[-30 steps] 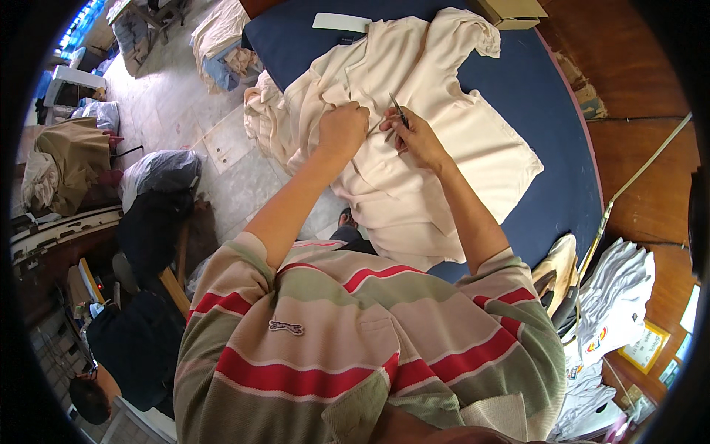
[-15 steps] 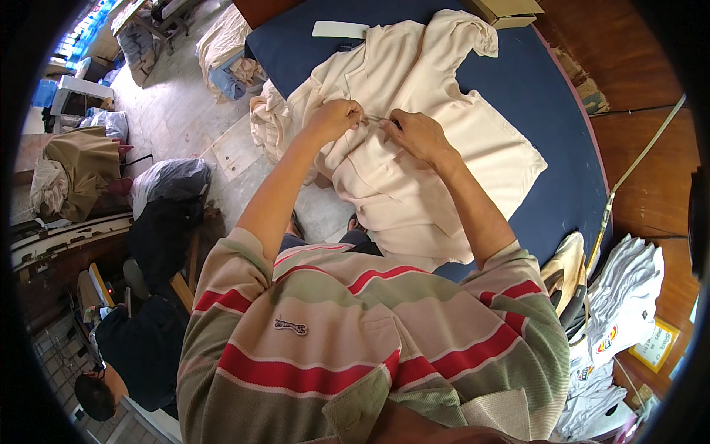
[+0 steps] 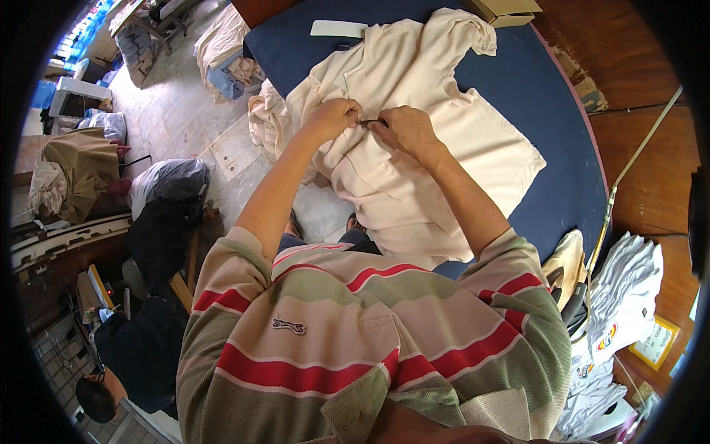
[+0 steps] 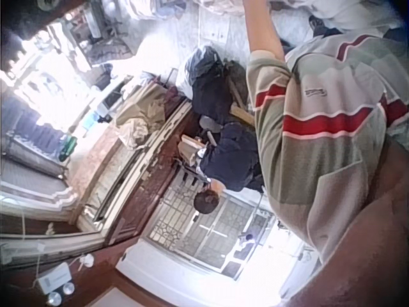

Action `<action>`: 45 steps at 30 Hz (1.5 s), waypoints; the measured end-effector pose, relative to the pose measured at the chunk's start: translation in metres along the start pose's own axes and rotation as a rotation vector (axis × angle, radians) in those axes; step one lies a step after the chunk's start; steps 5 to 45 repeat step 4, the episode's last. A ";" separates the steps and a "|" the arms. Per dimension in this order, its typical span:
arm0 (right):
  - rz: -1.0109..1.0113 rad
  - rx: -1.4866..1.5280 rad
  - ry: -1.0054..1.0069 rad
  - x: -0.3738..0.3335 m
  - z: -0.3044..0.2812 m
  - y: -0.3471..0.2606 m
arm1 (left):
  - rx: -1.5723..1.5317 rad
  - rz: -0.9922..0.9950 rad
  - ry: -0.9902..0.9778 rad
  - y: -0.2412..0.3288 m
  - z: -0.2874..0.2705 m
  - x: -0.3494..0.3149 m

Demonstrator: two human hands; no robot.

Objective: The person irons a light-colored garment on a table, smoothing the fabric and using an iron before folding the garment and trimming loose threads with shears.

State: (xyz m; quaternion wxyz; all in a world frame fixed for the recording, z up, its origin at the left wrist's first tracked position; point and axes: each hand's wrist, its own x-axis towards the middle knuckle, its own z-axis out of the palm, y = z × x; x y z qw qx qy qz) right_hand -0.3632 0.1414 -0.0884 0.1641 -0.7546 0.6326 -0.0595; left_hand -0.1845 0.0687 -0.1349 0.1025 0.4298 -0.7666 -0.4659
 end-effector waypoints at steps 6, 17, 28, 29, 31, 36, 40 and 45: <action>0.032 0.022 -0.013 0.002 0.004 0.000 | -0.002 -0.019 -0.008 0.003 -0.002 0.000; 0.032 0.022 -0.013 0.002 0.004 0.000 | -0.002 -0.019 -0.008 0.003 -0.002 0.000; 0.032 0.022 -0.013 0.002 0.004 0.000 | -0.002 -0.019 -0.008 0.003 -0.002 0.000; 0.032 0.022 -0.013 0.002 0.004 0.000 | -0.002 -0.019 -0.008 0.003 -0.002 0.000; 0.032 0.022 -0.013 0.002 0.004 0.000 | -0.002 -0.019 -0.008 0.003 -0.002 0.000; 0.032 0.022 -0.013 0.002 0.004 0.000 | -0.002 -0.019 -0.008 0.003 -0.002 0.000; 0.032 0.022 -0.013 0.002 0.004 0.000 | -0.002 -0.019 -0.008 0.003 -0.002 0.000; 0.032 0.022 -0.013 0.002 0.004 0.000 | -0.002 -0.019 -0.008 0.003 -0.002 0.000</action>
